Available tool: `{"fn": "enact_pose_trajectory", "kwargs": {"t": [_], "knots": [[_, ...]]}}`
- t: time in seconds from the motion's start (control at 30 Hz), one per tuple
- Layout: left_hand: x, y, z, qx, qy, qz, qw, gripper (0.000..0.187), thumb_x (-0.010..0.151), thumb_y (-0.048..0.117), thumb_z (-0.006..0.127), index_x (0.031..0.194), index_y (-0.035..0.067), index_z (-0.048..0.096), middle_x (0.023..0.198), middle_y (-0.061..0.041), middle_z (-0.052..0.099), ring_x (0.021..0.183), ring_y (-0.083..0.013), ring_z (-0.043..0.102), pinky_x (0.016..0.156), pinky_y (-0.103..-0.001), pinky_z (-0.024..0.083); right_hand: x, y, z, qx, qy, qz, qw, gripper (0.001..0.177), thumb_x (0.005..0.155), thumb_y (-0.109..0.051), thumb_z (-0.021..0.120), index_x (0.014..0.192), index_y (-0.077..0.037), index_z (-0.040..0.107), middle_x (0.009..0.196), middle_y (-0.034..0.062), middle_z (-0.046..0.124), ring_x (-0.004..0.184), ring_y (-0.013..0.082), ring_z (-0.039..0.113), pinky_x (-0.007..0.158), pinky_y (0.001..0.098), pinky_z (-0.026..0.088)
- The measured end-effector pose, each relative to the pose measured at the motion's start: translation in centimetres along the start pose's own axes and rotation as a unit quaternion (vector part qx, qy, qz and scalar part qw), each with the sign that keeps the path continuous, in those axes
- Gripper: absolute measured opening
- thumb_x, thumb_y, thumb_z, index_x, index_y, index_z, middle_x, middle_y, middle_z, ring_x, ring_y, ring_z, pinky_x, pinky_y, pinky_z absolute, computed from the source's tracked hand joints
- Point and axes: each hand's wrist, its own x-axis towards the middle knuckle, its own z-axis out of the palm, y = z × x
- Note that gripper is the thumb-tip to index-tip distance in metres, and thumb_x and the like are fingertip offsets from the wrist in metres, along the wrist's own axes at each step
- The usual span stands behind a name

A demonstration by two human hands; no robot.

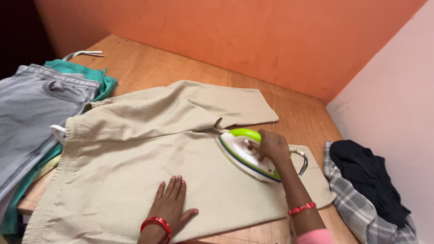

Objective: The person irons a pair of beige pants on a wooden table using a green and white iron. They smooth the fabric with their left hand while moving the iron back and forth with their right hand, periodically repositioning the pants to cover different areas.

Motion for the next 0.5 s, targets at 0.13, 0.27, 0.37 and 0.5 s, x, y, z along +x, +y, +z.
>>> {"fn": "enact_pose_trajectory", "kwargs": {"t": [0.13, 0.27, 0.37, 0.5], "knots": [[-0.1, -0.1, -0.1, 0.010, 0.007, -0.002, 1.000, 0.096, 0.101, 0.068, 0.037, 0.161, -0.001, 0.006, 0.171, -0.016, 0.003, 0.159, -0.0263, -0.002, 0.127, -0.046, 0.000, 1.5, 0.7, 0.5, -0.018, 0.032, -0.002, 0.999, 0.058, 0.081, -0.060, 0.075, 0.118, -0.016, 0.070, 0.085, 0.0084, 0.077, 0.085, 0.0265, 0.075, 0.077, 0.0419, 0.058], [-0.3, 0.0, 0.1, 0.017, 0.011, -0.004, 1.000, 0.096, 0.101, 0.068, 0.036, 0.160, -0.001, 0.005, 0.171, -0.015, 0.002, 0.158, -0.0266, -0.002, 0.127, -0.046, 0.000, -1.0, 1.9, 0.5, 0.010, 0.013, -0.060, 0.998, 0.057, 0.078, -0.057, 0.077, 0.115, -0.015, 0.072, 0.083, 0.0128, 0.077, 0.084, 0.0301, 0.075, 0.078, 0.0432, 0.056], [-0.5, 0.1, 0.1, 0.021, 0.003, -0.009, 1.000, 0.096, 0.101, 0.068, 0.036, 0.161, 0.000, 0.005, 0.171, -0.015, 0.002, 0.159, -0.0262, -0.002, 0.127, -0.045, 0.000, -4.9, 3.5, 0.0, -0.007, -0.058, -0.095, 0.994, 0.059, 0.076, -0.055, 0.078, 0.114, -0.012, 0.067, 0.078, 0.0139, 0.078, 0.081, 0.0308, 0.075, 0.075, 0.0433, 0.056], [0.0, 0.1, 0.1, 0.031, -0.030, -0.018, 0.999, 0.096, 0.102, 0.069, 0.033, 0.162, 0.001, 0.002, 0.172, -0.013, 0.001, 0.159, -0.0252, -0.003, 0.128, -0.045, 0.001, -9.5, 6.3, -0.4, -0.039, -0.081, -0.148, 0.985, 0.049, 0.076, -0.053, 0.081, 0.101, -0.013, 0.070, 0.073, 0.0081, 0.074, 0.077, 0.0306, 0.074, 0.071, 0.0429, 0.056]]}}
